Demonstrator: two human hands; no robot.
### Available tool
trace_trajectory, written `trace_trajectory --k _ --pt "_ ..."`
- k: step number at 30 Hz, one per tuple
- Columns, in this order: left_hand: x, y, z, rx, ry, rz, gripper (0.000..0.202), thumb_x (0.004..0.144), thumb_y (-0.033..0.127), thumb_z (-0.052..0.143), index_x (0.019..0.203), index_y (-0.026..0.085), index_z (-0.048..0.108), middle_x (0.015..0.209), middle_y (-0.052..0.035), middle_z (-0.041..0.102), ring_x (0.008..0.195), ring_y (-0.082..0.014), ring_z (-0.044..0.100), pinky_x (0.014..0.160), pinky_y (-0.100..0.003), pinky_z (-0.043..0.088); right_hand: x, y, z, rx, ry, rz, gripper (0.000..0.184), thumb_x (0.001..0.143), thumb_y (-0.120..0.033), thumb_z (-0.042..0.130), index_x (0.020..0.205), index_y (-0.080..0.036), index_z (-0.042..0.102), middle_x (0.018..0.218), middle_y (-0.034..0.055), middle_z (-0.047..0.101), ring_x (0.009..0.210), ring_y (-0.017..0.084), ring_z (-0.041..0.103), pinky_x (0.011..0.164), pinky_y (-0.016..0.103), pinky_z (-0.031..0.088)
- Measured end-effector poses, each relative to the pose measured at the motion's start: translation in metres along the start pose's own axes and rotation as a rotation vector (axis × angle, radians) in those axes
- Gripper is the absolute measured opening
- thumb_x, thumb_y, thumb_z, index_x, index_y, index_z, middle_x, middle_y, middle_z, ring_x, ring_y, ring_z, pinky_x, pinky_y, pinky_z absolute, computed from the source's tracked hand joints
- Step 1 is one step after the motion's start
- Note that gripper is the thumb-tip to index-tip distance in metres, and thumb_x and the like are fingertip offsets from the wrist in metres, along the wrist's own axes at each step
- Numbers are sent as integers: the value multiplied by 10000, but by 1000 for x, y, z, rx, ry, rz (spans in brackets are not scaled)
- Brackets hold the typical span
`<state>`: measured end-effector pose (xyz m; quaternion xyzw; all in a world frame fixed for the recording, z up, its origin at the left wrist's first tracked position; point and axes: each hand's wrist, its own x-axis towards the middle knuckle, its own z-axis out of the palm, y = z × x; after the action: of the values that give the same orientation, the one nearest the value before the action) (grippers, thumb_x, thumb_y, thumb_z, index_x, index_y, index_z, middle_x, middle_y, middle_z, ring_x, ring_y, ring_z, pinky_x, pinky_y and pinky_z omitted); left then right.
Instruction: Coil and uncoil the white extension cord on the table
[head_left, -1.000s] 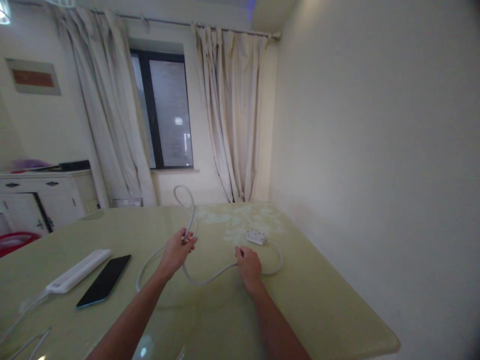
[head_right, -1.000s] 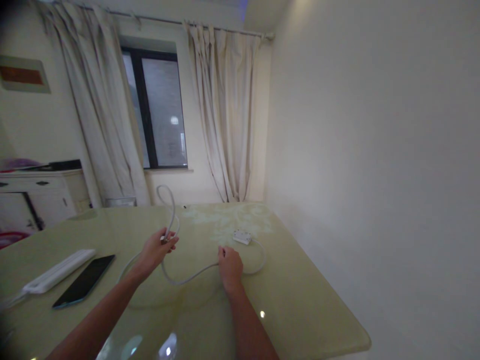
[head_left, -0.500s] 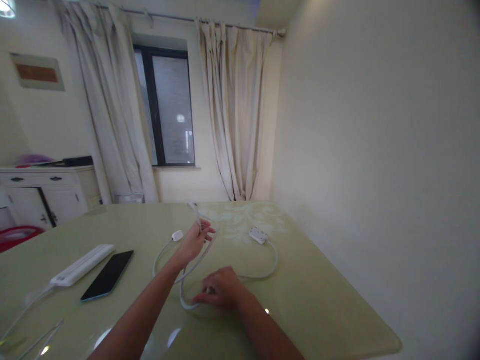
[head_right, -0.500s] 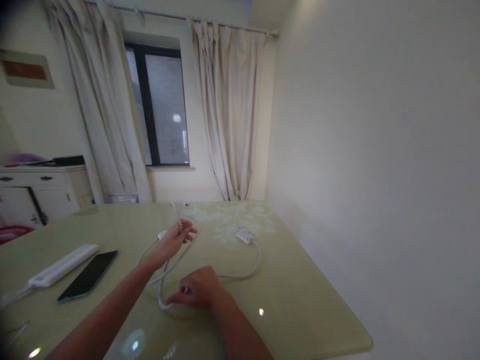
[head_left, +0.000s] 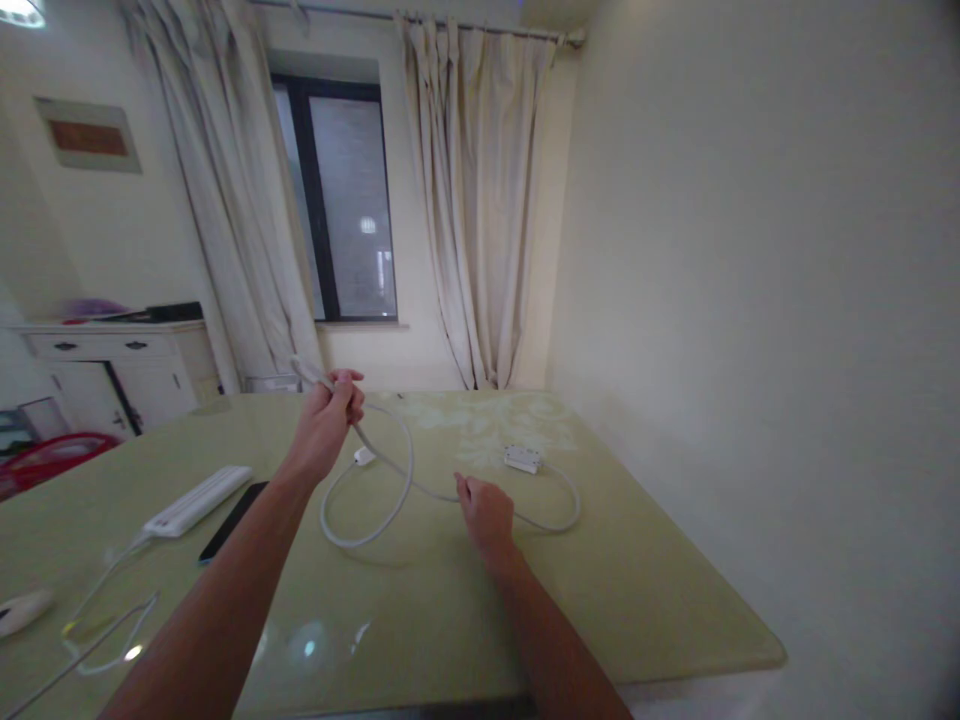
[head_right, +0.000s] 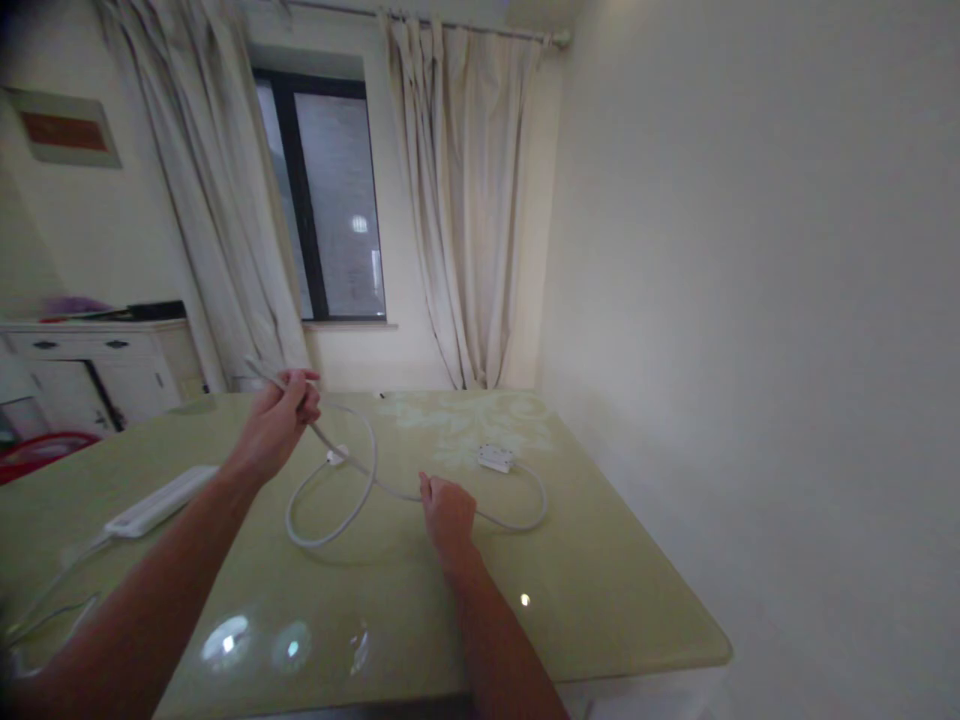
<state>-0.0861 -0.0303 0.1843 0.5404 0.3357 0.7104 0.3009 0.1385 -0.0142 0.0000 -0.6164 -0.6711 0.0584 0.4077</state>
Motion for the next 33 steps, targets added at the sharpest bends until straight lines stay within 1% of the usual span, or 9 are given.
trace_trajectory --k 5,8,11,15,17,22,27,30,33 --pt "-4 12 26 -385 84 3 214 972 376 613 879 191 562 573 74 340 488 -84 321 495 -172 331 -7 -2 -1 65 -187 -13 560 975 -592 534 604 -203 689 585 53 622 548 131 514 603 248 260" --pt "-8 14 36 -600 31 -82 231 1021 320 520 837 181 545 567 81 248 466 -81 239 465 -163 309 -11 -2 -6 141 -393 -178 580 911 -666 581 577 -201 674 558 14 599 525 108 458 593 234 254" --pt "-12 17 39 -658 -78 -200 258 1040 275 450 835 167 563 594 79 205 451 -75 167 410 -155 264 -12 -2 -7 199 -524 -232 460 874 -573 672 596 -206 688 580 -8 611 543 96 447 580 222 239" --pt "-18 26 39 -433 -343 -464 195 1014 312 502 976 165 624 607 81 241 414 -57 137 350 -157 187 -9 -1 2 252 -488 -65 263 896 -303 643 666 -202 720 664 4 654 596 99 484 584 221 253" --pt "-19 32 35 -285 -370 -482 216 996 373 540 1038 177 621 602 83 262 403 -53 166 346 -153 182 -4 2 7 372 -412 58 209 888 -229 603 724 -187 726 679 10 652 601 97 498 588 212 287" --pt "-14 31 15 51 -257 -304 366 969 563 507 1046 213 583 594 94 244 396 -60 171 358 -165 187 13 10 9 834 -253 224 168 841 -313 613 831 -160 682 664 -15 589 579 93 496 580 202 361" --pt "-2 -4 -8 630 -214 -112 349 990 494 395 884 211 571 544 61 332 434 -119 297 419 -221 249 24 10 -2 1157 -244 326 287 735 -419 692 877 -169 680 726 -6 604 650 102 514 641 217 420" --pt "-4 -24 -7 979 -214 58 326 984 399 373 797 208 558 603 2 469 570 -169 454 539 -261 334 21 8 -4 1210 -308 292 448 797 -585 616 897 -158 711 752 19 606 659 108 520 649 236 422" --pt "-16 -37 9 1061 -231 113 296 990 378 390 804 209 547 662 -19 514 608 -178 472 598 -281 333 18 6 0 1159 -314 198 619 790 -764 585 836 -155 688 708 11 570 612 97 471 601 235 375"
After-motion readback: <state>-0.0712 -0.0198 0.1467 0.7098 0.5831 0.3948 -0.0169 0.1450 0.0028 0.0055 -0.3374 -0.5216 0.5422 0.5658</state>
